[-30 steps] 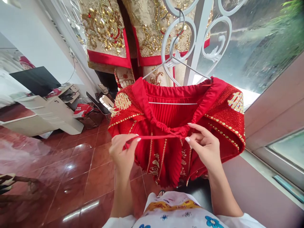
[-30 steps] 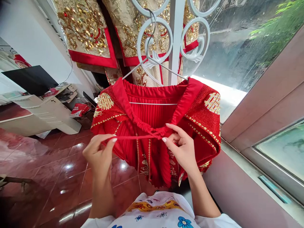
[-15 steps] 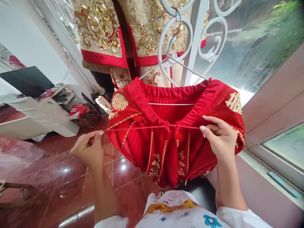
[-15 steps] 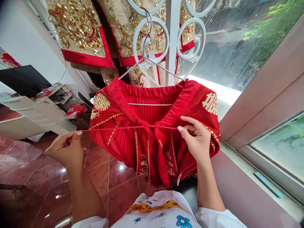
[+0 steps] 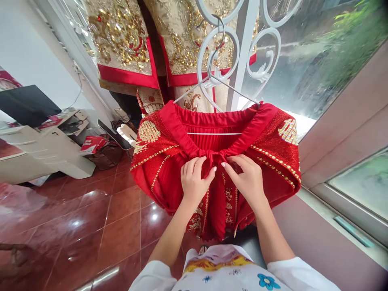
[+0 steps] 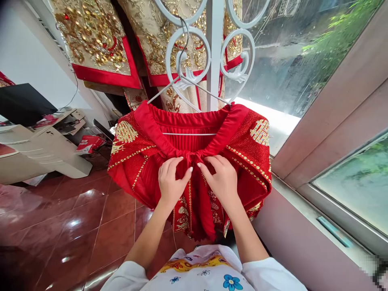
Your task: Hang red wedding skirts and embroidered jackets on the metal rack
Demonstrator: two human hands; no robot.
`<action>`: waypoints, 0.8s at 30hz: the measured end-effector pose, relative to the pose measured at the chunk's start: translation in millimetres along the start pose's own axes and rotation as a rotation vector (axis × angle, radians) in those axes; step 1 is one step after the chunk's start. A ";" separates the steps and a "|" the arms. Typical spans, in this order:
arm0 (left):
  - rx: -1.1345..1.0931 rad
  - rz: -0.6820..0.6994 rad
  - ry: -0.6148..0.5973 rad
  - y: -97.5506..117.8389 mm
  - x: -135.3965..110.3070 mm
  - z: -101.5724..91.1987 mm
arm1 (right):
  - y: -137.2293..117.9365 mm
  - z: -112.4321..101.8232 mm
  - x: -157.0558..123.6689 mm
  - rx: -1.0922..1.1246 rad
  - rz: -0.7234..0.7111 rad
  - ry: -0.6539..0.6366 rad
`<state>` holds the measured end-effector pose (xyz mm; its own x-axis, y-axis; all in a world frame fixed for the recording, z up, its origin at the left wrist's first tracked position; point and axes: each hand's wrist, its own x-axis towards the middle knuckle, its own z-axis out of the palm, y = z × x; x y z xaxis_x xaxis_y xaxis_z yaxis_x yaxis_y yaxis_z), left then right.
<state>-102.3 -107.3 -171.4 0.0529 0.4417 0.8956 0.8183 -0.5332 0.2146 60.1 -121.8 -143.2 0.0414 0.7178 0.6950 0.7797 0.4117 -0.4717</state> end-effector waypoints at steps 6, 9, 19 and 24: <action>0.018 -0.135 -0.138 7.4 12.9 2.2 | -9.4 8.1 7.4 -0.101 0.033 0.014; -0.078 -0.204 -0.224 8.5 16.3 -1.7 | -13.1 10.8 11.1 -0.162 -0.001 -0.051; -1.232 -0.912 -0.429 -0.3 66.5 -39.0 | -26.4 -38.2 30.1 -0.035 -0.271 -0.039; -1.182 -0.883 -0.525 -20.3 106.0 -76.6 | -10.6 -80.2 55.5 -0.323 -0.590 -0.056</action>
<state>-157.2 -104.9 -51.0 0.2091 0.9664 0.1495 -0.1854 -0.1109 0.9764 104.3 -131.3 -56.2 -0.4740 0.4557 0.7534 0.8101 0.5610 0.1703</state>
